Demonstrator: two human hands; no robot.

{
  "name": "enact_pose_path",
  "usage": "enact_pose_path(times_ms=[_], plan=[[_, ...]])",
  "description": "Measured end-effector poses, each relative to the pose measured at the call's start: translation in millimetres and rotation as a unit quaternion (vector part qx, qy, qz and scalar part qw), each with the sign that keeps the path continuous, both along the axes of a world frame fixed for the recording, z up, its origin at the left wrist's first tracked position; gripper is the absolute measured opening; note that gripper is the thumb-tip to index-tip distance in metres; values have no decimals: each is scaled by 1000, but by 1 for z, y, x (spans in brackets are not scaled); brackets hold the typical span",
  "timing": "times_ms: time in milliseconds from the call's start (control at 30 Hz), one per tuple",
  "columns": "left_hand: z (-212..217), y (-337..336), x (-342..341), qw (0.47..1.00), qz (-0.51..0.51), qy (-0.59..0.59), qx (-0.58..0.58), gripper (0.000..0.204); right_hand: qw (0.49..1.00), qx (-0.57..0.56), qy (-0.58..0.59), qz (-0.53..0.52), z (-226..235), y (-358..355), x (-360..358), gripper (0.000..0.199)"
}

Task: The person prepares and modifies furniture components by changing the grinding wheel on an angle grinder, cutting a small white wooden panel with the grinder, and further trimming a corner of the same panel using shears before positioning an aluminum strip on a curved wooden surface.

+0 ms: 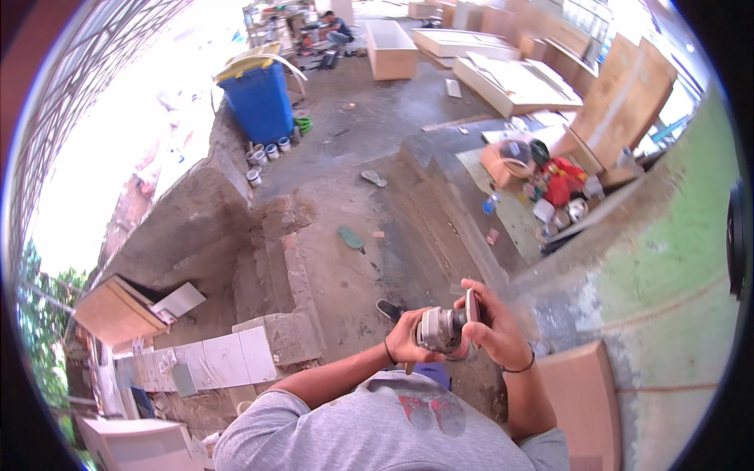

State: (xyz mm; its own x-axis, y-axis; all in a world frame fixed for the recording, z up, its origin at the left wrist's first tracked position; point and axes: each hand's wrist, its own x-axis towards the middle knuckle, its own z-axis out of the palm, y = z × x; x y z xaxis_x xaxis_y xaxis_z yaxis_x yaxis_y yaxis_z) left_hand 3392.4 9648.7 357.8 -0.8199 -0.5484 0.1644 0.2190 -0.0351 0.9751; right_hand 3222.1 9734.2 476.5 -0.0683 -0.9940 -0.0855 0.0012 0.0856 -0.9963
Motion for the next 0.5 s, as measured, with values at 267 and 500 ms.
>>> enact_pose_path(times_ms=[267,500], plan=[[-10,-128,-40,954,91,149,245,67,973,-85,19,215,-82,-124,-57,78],[-31,-269,-91,917,77,249,302,69,977,20,5,212,-103,-262,-86,78]])
